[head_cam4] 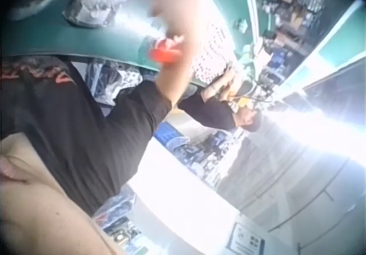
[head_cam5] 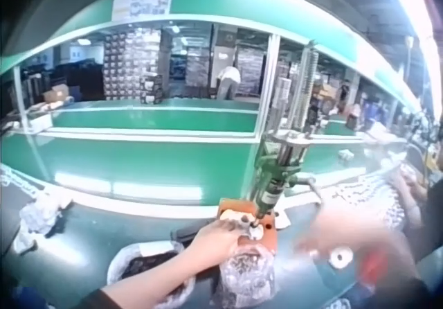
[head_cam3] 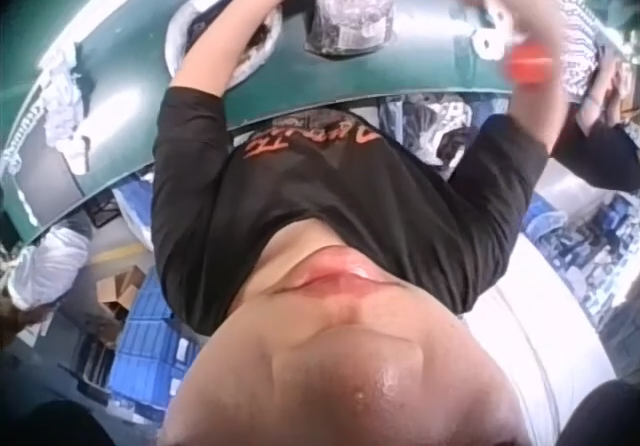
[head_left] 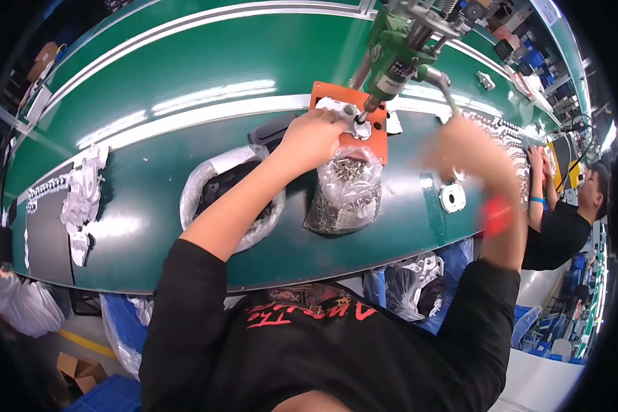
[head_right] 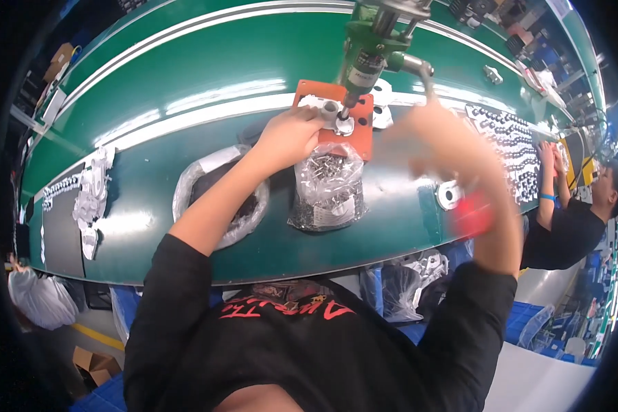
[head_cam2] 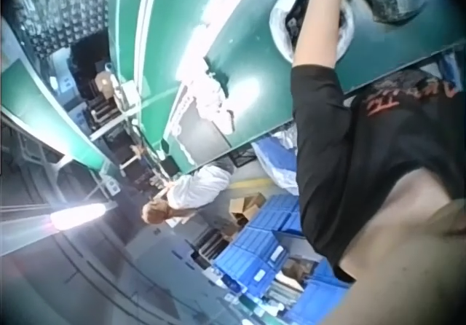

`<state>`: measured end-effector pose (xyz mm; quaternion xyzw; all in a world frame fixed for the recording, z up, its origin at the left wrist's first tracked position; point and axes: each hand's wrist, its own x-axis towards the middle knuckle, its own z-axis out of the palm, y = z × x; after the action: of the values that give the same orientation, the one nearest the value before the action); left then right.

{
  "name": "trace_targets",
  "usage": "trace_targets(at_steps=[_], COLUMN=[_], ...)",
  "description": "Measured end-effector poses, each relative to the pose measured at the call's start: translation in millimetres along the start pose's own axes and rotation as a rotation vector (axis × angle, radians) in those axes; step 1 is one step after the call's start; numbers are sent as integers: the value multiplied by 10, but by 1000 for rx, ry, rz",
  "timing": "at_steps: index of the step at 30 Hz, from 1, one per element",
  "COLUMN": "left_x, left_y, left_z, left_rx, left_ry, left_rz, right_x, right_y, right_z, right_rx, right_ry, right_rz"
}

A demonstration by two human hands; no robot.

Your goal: Assembling small plastic parts using a manual press fixture on a factory production line.

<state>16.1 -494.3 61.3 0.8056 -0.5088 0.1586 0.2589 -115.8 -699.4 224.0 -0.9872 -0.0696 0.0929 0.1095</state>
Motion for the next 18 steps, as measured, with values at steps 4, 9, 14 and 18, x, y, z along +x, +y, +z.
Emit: trace_targets(at_steps=[4,9,14,18], left_x=[-5,241,392,547], left_y=[-52,-128,-353,-398], left_z=[-70,-131,26,13], left_rx=[-18,-68,-108,-305], left_ry=[21,-256,-135,-191], left_rz=[15,-178,-117,-66], right_x=[7,37,438,1149], right_y=[-513,-217,418,1033], right_z=[290,91,-631,-551], right_rx=[-380,320,1002,1466], right_ry=[82,146,755,714], right_rz=[-13,-241,-512,10])
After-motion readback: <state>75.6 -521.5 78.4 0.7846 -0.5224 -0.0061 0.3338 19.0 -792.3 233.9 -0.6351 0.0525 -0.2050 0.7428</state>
